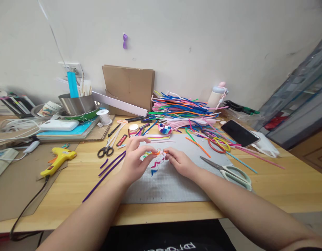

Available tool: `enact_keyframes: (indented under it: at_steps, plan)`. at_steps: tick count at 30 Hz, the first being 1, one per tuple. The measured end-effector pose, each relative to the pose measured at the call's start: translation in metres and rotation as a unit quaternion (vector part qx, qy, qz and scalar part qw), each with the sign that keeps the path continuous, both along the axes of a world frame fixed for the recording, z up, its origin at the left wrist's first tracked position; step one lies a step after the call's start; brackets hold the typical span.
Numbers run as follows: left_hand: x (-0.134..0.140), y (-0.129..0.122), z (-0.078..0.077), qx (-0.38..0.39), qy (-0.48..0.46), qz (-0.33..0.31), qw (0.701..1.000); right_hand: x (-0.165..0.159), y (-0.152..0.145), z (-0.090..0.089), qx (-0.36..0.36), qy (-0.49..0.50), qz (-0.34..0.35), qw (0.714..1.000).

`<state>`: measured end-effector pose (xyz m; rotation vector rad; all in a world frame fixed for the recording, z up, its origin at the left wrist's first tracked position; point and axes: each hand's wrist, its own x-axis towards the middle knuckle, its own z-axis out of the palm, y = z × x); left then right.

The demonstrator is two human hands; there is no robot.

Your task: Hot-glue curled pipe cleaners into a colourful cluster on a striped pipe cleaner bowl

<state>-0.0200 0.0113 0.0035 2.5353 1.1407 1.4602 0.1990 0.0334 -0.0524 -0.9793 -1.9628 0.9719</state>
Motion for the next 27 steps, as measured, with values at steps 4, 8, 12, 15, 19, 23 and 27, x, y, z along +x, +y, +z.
enact_keyframes:
  at_steps: [4, 8, 12, 15, 19, 23, 27]
  plan:
    - [-0.0002, 0.0018, -0.0016, 0.0, -0.008, 0.013, 1.0, -0.002, -0.0039, 0.0057, 0.029, -0.036, 0.013, 0.999]
    - [-0.0007, 0.0034, -0.0028, -0.002, -0.026, 0.012, 1.0, -0.0038, -0.0059, 0.0062, 0.034, -0.045, 0.028, 0.998]
    - [-0.0014, 0.0038, -0.0026, -0.013, -0.038, 0.008, 0.999, -0.0033, -0.0042, 0.0006, 0.011, -0.029, 0.035, 0.999]
    - [-0.0016, 0.0036, -0.0023, -0.015, -0.027, 0.002, 1.0, -0.003, -0.0029, -0.002, -0.012, -0.015, 0.049, 0.999]
    - [-0.0013, 0.0023, -0.0018, -0.009, -0.012, -0.021, 1.0, -0.0037, -0.0025, -0.0025, -0.03, 0.003, 0.055, 0.998]
    - [-0.0008, -0.0006, 0.0003, -0.007, -0.004, -0.031, 0.999, -0.0037, -0.0014, -0.0022, -0.04, 0.026, 0.039, 0.998]
    - [-0.0019, -0.0037, 0.0036, -0.008, -0.025, -0.044, 0.999, -0.0024, -0.0001, -0.0009, -0.042, 0.054, 0.024, 0.997]
